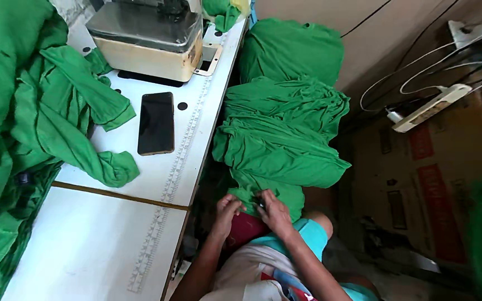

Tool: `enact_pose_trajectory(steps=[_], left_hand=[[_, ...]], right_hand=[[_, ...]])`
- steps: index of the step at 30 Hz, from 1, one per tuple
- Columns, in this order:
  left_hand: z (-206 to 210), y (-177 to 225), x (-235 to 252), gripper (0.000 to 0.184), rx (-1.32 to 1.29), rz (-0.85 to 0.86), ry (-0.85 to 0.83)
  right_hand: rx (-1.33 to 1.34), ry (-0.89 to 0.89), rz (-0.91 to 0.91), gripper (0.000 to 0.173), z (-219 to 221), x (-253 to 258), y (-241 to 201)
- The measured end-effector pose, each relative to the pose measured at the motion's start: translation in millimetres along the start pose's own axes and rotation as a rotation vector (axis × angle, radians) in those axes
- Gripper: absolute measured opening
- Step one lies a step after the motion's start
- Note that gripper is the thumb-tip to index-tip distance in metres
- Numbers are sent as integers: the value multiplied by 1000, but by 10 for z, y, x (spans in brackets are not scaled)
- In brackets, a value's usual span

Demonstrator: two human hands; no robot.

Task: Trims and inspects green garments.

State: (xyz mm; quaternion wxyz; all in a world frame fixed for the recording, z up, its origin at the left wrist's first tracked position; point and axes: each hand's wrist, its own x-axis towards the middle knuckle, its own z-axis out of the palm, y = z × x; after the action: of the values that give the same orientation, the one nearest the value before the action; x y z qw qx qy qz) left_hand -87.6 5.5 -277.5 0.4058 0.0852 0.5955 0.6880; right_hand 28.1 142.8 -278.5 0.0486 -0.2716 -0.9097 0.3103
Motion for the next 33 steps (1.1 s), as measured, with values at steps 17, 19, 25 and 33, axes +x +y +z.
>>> enact_pose_trajectory(steps=[17, 19, 25, 33], left_hand=[[-319, -35, 383, 30, 343, 58, 62], [-441, -66, 388, 33, 395, 72, 185], [-404, -104, 377, 39, 721, 276, 321], [583, -196, 598, 23, 1292, 429, -543]], right_hand=[[646, 156, 215, 31, -117, 215, 245], [659, 186, 217, 35, -216, 216, 285], [567, 333, 336, 25, -572, 29, 831], [240, -46, 356, 59, -282, -294, 704]])
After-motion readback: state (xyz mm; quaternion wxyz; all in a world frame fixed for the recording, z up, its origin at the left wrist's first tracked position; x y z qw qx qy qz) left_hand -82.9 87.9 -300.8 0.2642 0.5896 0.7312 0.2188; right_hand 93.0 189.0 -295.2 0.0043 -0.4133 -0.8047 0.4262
